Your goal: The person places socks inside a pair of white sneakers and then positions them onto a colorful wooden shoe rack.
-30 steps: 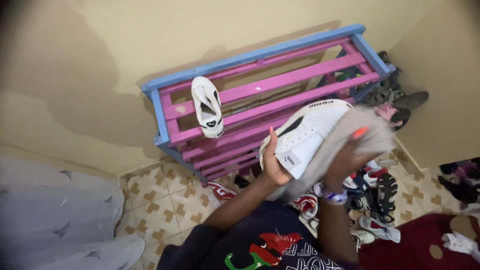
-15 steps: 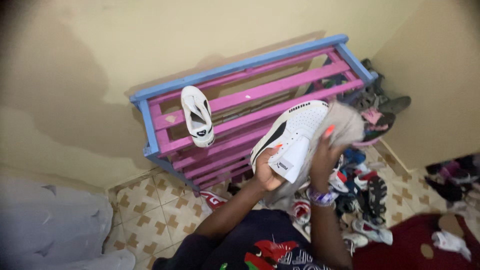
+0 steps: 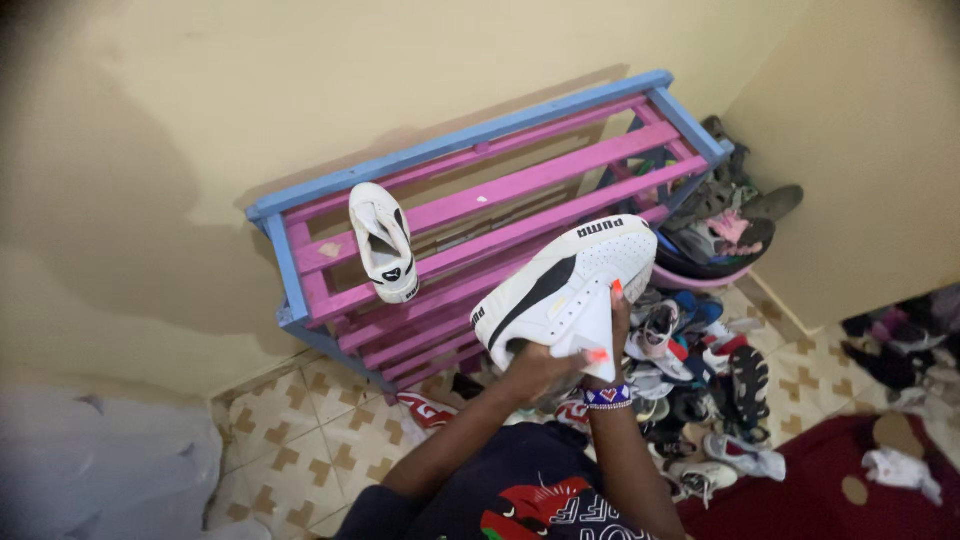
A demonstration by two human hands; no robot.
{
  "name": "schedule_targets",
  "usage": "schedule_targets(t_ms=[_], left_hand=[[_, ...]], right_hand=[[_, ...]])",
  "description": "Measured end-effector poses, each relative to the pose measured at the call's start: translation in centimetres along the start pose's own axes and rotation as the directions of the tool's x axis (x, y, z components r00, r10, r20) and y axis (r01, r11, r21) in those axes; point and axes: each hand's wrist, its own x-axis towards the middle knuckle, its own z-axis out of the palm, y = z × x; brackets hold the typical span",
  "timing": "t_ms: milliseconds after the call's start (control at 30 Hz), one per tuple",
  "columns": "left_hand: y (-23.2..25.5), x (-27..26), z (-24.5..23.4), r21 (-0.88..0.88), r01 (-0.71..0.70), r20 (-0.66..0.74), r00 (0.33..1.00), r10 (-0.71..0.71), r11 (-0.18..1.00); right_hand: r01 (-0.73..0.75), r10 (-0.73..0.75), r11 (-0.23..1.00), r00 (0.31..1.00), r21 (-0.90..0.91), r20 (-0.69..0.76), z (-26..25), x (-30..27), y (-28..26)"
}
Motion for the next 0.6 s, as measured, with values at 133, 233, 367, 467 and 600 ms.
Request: schedule_targets(t_ms=[133,233,367,467,600], left_hand=[[1.9,-1.8,2.2,0.645,-0.166,0.105,0.986,0.128,0.746],[1.4,-1.8,1.4,0.511,-0.042,-0.054,0.995,0.081,0.858],[0.0,-1.1,-0.5,0.171,-0.091,-0.153,0.981,0.118,0.981],[-0.1,-0.3,-1.5,-0.002,-0.138,-0.253,0.958,0.133,0.99],[1.5,-0.9,-2.0,-0.168,-0.132,-0.176,0.979,0.102,0.977]], right_hand=[[0.089,-0.092,0.995,0.993,-0.034,-0.075,-1.0,0.0,-0.1],[0.199,-0.223,0.964,0.966,-0.175,-0.128,-0.2,-1.2,-0.3],[0.294,-0.387,0.871,0.904,-0.394,-0.182,2.9,-2.5,-1.4],[0.23,-0.357,0.873,0.902,-0.429,-0.242,5.2,-2.8,-2.8],[0.237,-0.265,0.937,0.961,-0.258,-0.08,6.2,-3.6,-4.3]])
